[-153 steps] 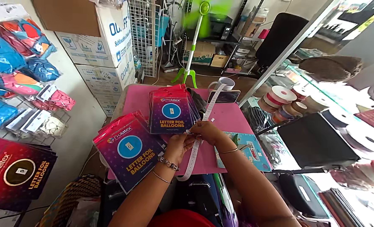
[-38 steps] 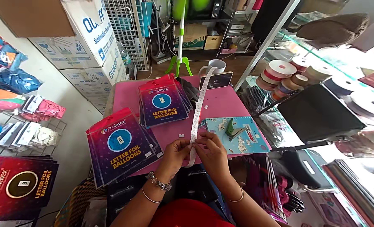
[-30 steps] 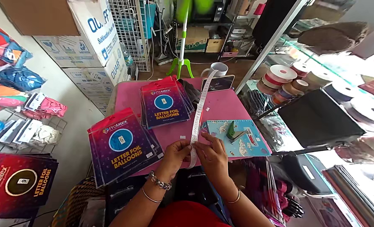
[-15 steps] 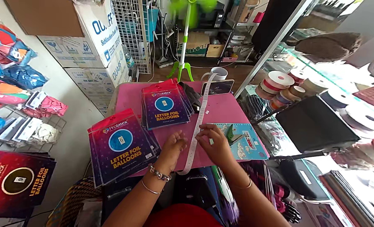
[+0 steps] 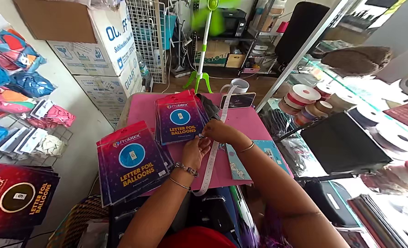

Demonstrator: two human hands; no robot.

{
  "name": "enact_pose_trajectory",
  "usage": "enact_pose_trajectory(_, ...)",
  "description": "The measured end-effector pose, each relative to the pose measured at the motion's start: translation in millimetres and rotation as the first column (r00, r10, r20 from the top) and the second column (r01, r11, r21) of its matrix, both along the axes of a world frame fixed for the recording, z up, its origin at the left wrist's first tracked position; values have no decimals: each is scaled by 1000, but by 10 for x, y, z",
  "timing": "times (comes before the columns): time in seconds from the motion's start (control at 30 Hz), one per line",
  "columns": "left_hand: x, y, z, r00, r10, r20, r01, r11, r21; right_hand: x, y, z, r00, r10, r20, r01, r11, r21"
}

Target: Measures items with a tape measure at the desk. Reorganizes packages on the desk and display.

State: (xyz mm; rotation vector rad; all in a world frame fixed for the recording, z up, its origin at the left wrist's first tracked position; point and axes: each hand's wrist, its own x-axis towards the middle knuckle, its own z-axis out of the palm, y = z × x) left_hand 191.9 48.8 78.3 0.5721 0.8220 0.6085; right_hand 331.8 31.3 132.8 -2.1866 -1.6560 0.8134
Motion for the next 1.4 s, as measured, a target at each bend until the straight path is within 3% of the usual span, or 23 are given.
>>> enact_pose_trajectory(0.2, -33, -14, -8, 1000, -14, 2, 14, 1000, 24, -44, 79, -24, 996, -10, 85, 14, 999, -48)
enact_pose_trajectory(0.4, -33, -16, -13, 1000, 7, 4, -7, 1000, 29, -107, 78, -93, 988, -76, 131, 72, 997, 35)
enact_pose_trajectory(0.53, -19, -2, -14, 1000, 30, 2, -30, 999, 11, -111, 3, -113, 975, -222, -22, 223, 964, 148)
enact_pose_trajectory(0.7, -116, -19, 40, 993, 115, -5, -114, 992, 55, -195, -377, -83, 923, -256, -287, 339, 895, 290)
enact_pose_trajectory(0.97, -980, 201, 317, 976, 129, -177, -50, 918, 393, -299, -1186, -207, 855, -267, -445, 451, 807, 382)
enact_pose_trajectory(1.2, -2008, 258, 313, 923, 300, -241, -222, 927, 303, -363, -1479, -266, 850, -291, -439, 483, 763, 430)
enact_pose_trajectory(1.4, -2048, -185, 138, 918, 321, -232, -291, 944, 155, -594, -1420, -330, 885, -232, -404, 412, 794, 447)
